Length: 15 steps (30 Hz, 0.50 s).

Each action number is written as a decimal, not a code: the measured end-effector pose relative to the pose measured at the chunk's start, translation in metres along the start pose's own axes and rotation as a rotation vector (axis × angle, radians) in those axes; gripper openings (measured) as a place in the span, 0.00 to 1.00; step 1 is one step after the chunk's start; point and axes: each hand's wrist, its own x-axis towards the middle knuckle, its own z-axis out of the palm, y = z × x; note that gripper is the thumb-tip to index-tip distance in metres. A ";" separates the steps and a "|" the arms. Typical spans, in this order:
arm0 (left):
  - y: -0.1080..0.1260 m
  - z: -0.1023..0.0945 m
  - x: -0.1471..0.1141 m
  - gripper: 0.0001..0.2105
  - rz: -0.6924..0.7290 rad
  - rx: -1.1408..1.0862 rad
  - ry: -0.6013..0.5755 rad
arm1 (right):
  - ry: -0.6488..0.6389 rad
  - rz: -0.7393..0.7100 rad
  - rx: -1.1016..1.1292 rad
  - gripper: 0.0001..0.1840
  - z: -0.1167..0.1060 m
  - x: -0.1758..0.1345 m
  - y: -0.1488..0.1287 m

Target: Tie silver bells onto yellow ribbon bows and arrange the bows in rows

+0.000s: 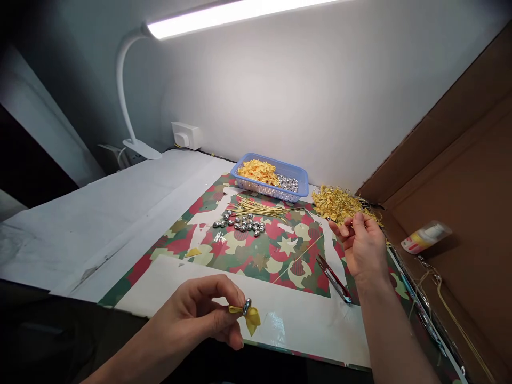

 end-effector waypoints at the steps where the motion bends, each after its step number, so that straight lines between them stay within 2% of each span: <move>1: 0.001 0.000 -0.001 0.05 0.002 0.012 -0.004 | 0.003 -0.013 -0.012 0.28 -0.002 0.002 0.001; 5: 0.003 0.000 0.000 0.05 -0.012 0.035 -0.027 | 0.042 -0.088 -0.069 0.28 -0.003 0.007 0.003; 7: 0.004 0.001 -0.001 0.05 -0.003 0.005 -0.025 | 0.016 -0.085 -0.111 0.26 0.001 -0.001 0.001; 9: 0.005 0.004 -0.003 0.04 0.051 0.026 0.003 | -0.086 -0.022 -0.168 0.22 0.008 -0.023 -0.003; 12: 0.006 0.012 -0.010 0.04 0.211 0.171 0.137 | -0.346 0.064 -0.308 0.10 0.020 -0.081 -0.012; 13: 0.006 0.016 -0.013 0.05 0.259 0.219 0.197 | -0.519 -0.007 -0.462 0.09 0.023 -0.102 -0.014; 14: 0.007 0.019 -0.016 0.06 0.294 0.253 0.252 | -0.578 -0.167 -0.551 0.11 0.026 -0.123 -0.015; 15: 0.008 0.022 -0.019 0.06 0.317 0.281 0.295 | -0.584 -0.313 -0.620 0.11 0.028 -0.142 -0.015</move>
